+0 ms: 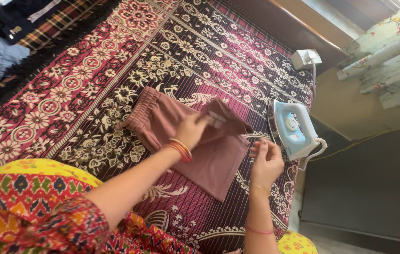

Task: The person irons a pair of brown shorts and a grey polo shirt on a patterned bedspread. They smooth the garments by hand, use a steam iron to press the fabric, and fold the shorts after ironing. The shirt is laid flat and ironed across the body and collar area.

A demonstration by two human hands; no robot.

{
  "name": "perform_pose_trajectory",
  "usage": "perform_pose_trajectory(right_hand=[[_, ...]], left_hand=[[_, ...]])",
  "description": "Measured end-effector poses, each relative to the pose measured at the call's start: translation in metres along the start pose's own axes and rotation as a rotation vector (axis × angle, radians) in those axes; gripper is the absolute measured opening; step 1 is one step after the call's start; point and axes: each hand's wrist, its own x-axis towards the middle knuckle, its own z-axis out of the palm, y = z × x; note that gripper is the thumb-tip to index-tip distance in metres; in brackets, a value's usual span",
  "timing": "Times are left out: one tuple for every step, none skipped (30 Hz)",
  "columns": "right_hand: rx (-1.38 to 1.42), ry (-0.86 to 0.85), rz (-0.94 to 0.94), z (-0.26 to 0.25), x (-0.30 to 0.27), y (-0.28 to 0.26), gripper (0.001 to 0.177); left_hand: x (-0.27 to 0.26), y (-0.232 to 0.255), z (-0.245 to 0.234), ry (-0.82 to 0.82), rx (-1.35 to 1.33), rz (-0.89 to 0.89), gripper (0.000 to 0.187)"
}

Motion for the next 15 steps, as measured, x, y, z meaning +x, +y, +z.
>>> perform_pose_trajectory(right_hand=[[-0.105, -0.071, -0.015, 0.0, 0.002, 0.008, 0.016], [-0.209, -0.142, -0.027, 0.003, 0.0, 0.017, 0.017], [-0.313, -0.214, -0.038, 0.007, -0.002, 0.026, 0.018], [-0.421, -0.287, -0.267, 0.014, -0.006, 0.036, 0.016], [-0.527, -0.36, -0.497, 0.022, -0.011, 0.046, 0.015], [-0.566, -0.422, -0.524, 0.028, -0.015, 0.055, 0.023], [-0.604, -0.484, -0.549, 0.033, -0.017, 0.062, 0.031], [-0.683, -0.48, -0.615, 0.036, -0.018, 0.068, 0.038], [-0.762, -0.475, -0.681, 0.039, -0.019, 0.072, 0.046], [-0.837, -0.466, -0.751, 0.043, -0.017, 0.075, 0.055], [-0.867, -0.478, -0.716, 0.045, -0.015, 0.076, 0.057], [-0.896, -0.489, -0.681, 0.047, -0.011, 0.077, 0.059], [-0.925, -0.5, -0.647, 0.05, -0.008, 0.077, 0.061], [-0.957, -0.488, -0.648, 0.051, -0.006, 0.077, 0.061], [-0.989, -0.475, -0.65, 0.053, -0.003, 0.078, 0.061]], left_hand=[[0.01, -0.003, -0.005, -0.036, -0.081, -0.082, 0.033], [0.018, -0.005, -0.011, -0.072, -0.16, -0.165, 0.036], [0.024, -0.005, -0.014, -0.109, -0.237, -0.248, 0.039], [0.028, -0.004, -0.016, -0.126, -0.321, -0.204, 0.038], [0.03, -0.002, -0.018, -0.142, -0.404, -0.159, 0.037], [0.03, 0.001, -0.018, -0.155, -0.491, -0.117, 0.036], [0.029, 0.005, -0.018, -0.171, -0.499, -0.119, 0.036], [0.028, 0.01, -0.019, -0.184, -0.507, -0.118, 0.037], [0.026, 0.015, -0.02, -0.198, -0.515, -0.117, 0.038], [0.026, 0.021, -0.022, -0.224, -0.537, -0.11, 0.038], [0.024, 0.026, -0.024, -0.25, -0.559, -0.103, 0.039], [0.023, 0.032, -0.026, -0.275, -0.581, -0.096, 0.04], [0.021, 0.037, -0.027, -0.279, -0.59, -0.088, 0.041], [0.018, 0.041, -0.027, -0.282, -0.6, -0.082, 0.041], [0.016, 0.045, -0.027, -0.285, -0.61, -0.075, 0.042]])
